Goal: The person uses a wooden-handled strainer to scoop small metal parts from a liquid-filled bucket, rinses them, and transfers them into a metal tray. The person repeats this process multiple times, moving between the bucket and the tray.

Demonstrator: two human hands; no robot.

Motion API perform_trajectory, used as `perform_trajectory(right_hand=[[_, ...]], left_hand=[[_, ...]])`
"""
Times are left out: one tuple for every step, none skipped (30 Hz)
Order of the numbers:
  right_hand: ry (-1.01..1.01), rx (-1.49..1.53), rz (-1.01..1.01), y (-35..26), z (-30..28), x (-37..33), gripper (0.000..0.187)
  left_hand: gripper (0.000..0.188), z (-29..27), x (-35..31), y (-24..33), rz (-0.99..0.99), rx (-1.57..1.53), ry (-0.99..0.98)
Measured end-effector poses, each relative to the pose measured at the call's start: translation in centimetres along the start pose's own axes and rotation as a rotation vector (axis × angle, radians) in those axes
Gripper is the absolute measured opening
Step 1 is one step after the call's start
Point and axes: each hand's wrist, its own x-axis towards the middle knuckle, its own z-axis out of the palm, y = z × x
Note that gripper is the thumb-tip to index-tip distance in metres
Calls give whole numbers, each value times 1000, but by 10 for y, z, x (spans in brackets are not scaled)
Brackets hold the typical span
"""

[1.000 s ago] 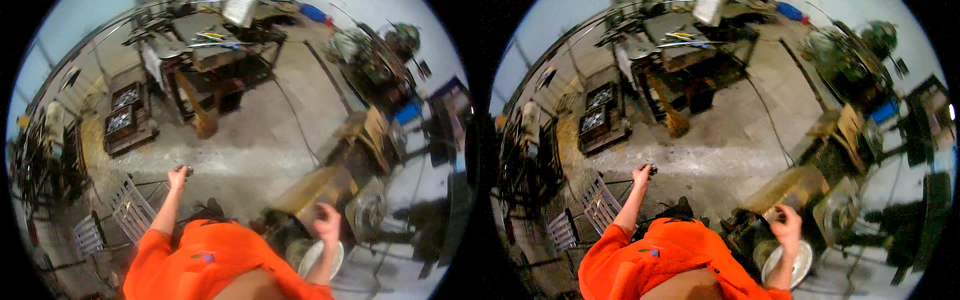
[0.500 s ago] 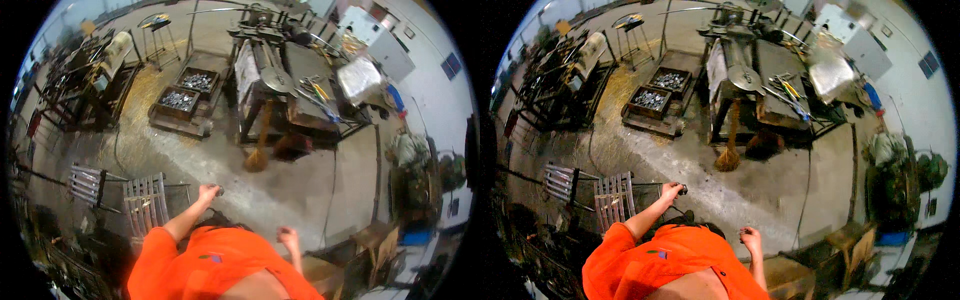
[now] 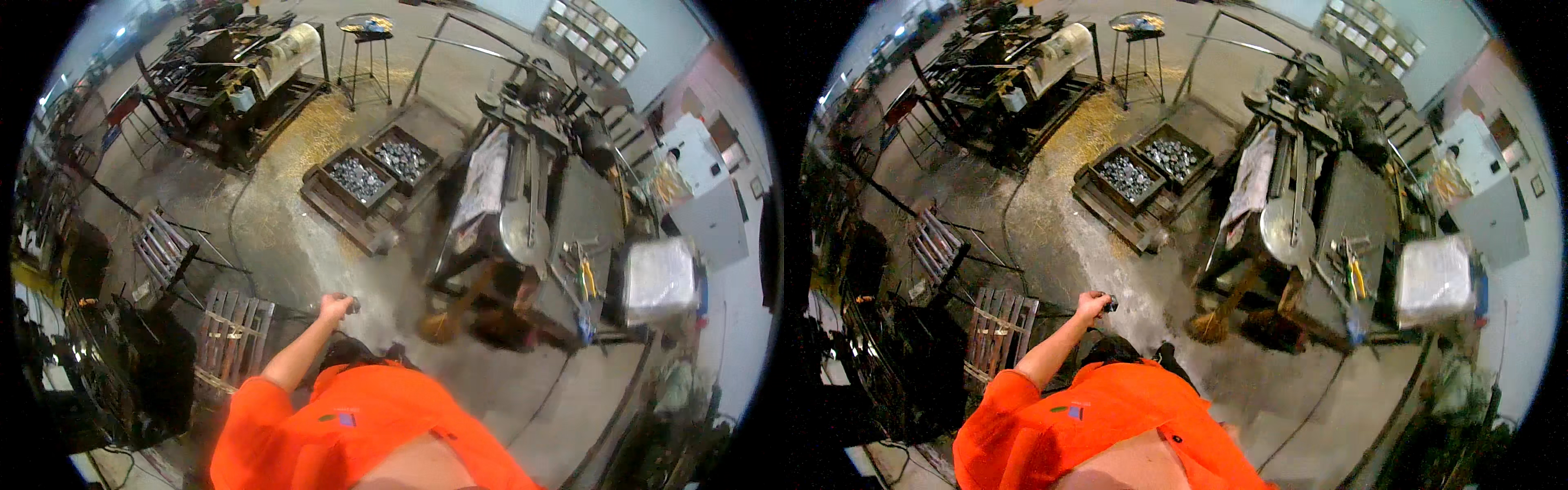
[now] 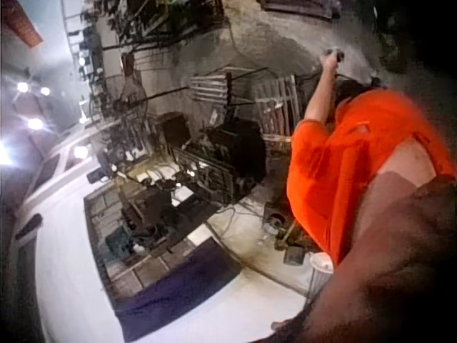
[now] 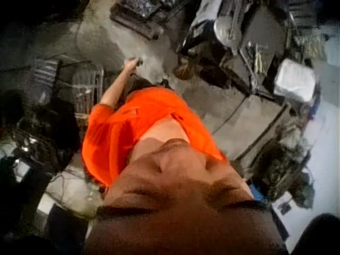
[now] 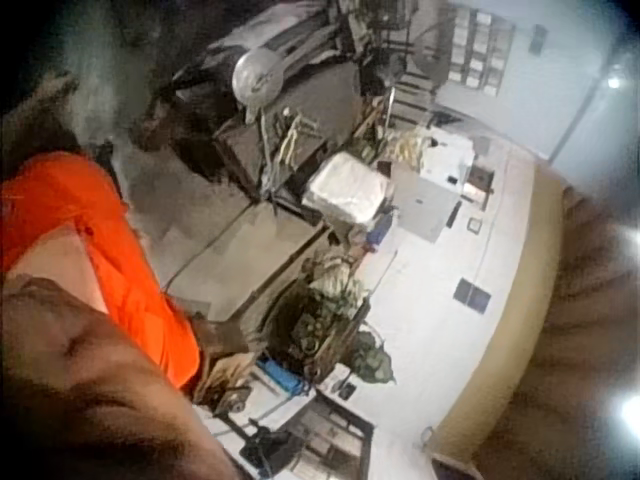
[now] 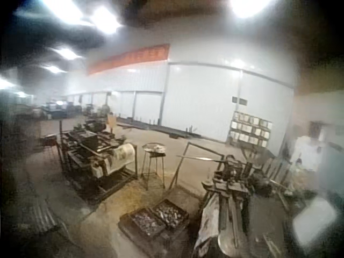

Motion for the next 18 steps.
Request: perform_trajectory(right_hand=[[-28, -28, -9, -13, -5, 17, 15], [-55, -58, -27, -24, -11, 32, 15], [-85, -86, -54, -36, -16, 47, 15], [-94, -127, -149, -46, -16, 61, 15], [-128, -166, -241, -53, -15, 84, 15], [-147, -189, -322, -58, -12, 102, 15], [-176, -215, -408, -73, -4, 119, 16], [-186, -224, -482, -91, 9, 129, 16], [-187, -154, -451, -122, 30, 123, 17], [-188, -83, -423, -155, 52, 118, 17], [-160, 64, -283, -200, 75, 95, 18], [-119, 217, -154, -231, 90, 85, 18], [-107, 122, -270, -238, 98, 91, 18], [-98, 16, -383, -240, 103, 98, 18], [-81, -22, -430, -245, 109, 105, 17], [-67, -54, -479, -267, 124, 103, 16], [-51, -89, -521, -287, 137, 99, 15], [25, 32, -295, -307, 145, 88, 14]], left_hand=[[37, 0, 6, 12, 13, -11, 7], [38, 1, 12, 21, 17, -24, 9], [40, 2, 18, 30, 23, -35, 9], [45, 10, 27, 46, 4, -67, -29], [45, 13, 36, 55, 6, -53, -14], [45, 17, 48, 65, 8, -35, -3], [45, 19, 63, 74, 12, -21, 18], [41, 20, 83, 82, 22, -24, 23], [37, 22, 107, 87, 29, -24, 27], [33, 23, 131, 93, 38, -22, 30], [30, 28, 152, 100, 40, -17, 14], [26, 30, 152, 137, 91, -118, -46], [26, 39, 179, 153, 146, -101, -42], [26, 48, 204, 167, 199, -92, -34], [26, 56, 228, 182, 251, -83, -25], [25, 59, 239, 213, 281, -45, -38], [23, 64, 250, 246, 312, -8, -49], [23, 69, 258, 277, 293, 17, -25]])
